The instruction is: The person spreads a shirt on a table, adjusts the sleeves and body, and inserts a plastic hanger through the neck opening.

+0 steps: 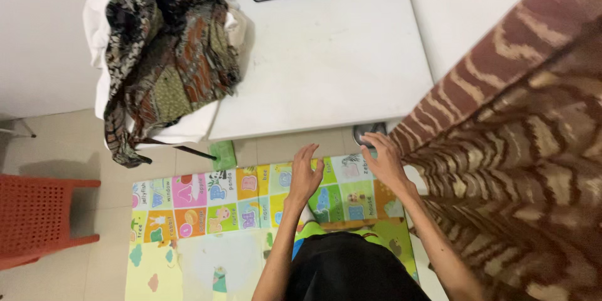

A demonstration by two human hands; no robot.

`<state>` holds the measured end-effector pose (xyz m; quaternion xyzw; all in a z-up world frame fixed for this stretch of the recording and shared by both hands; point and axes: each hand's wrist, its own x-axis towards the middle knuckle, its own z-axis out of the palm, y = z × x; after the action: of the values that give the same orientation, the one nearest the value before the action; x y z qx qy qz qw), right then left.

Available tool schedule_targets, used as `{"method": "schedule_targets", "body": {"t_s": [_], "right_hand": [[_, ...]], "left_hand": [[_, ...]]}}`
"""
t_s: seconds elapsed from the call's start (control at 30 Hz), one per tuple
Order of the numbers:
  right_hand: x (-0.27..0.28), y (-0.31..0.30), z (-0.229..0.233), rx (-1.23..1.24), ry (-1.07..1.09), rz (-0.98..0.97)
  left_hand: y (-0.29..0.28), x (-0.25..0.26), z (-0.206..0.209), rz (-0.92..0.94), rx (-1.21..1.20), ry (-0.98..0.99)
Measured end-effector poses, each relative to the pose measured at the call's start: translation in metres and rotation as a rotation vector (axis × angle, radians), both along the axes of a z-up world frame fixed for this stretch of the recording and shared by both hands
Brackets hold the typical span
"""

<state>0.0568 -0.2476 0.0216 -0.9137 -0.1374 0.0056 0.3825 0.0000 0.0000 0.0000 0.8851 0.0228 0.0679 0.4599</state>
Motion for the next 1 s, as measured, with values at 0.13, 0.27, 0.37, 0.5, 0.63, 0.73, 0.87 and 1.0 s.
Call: {"method": "schedule_targets", "body": {"t_s": [0.13,0.27,0.37,0.5,0.63,0.73,0.87,1.0], "right_hand": [[0.025,0.035,-0.021,0.023,-0.049,0.038],[0.039,0.065,-0.036,-0.013,-0.006,0.061],[0.051,0.093,-0.041,0.007,0.066,0.055],[0.068,0.132,-0.07,-0.04,0.101,0.06],[0.087,0.158,-0.111,-0.27,0.103,0.119],[0.1,0.165,-0.128,-0.429,0.18,0.176],[0.123,0.161,-0.145,-0.528,0.21,0.24],[0.161,0.157,-0.158,-0.47,0.248,0.3]], "left_hand": [[0.045,0.024,-0.038,0.036,0.082,-0.049],[0.093,0.047,-0.079,0.024,0.136,-0.041],[0.125,0.067,-0.104,0.028,0.153,-0.004],[0.152,0.086,-0.137,0.008,0.274,0.015],[0.168,0.098,-0.153,-0.066,0.454,0.134],[0.18,0.096,-0.146,-0.086,0.454,0.196],[0.184,0.098,-0.135,-0.053,0.53,0.202],[0.181,0.119,-0.143,0.022,0.461,0.18]]}}
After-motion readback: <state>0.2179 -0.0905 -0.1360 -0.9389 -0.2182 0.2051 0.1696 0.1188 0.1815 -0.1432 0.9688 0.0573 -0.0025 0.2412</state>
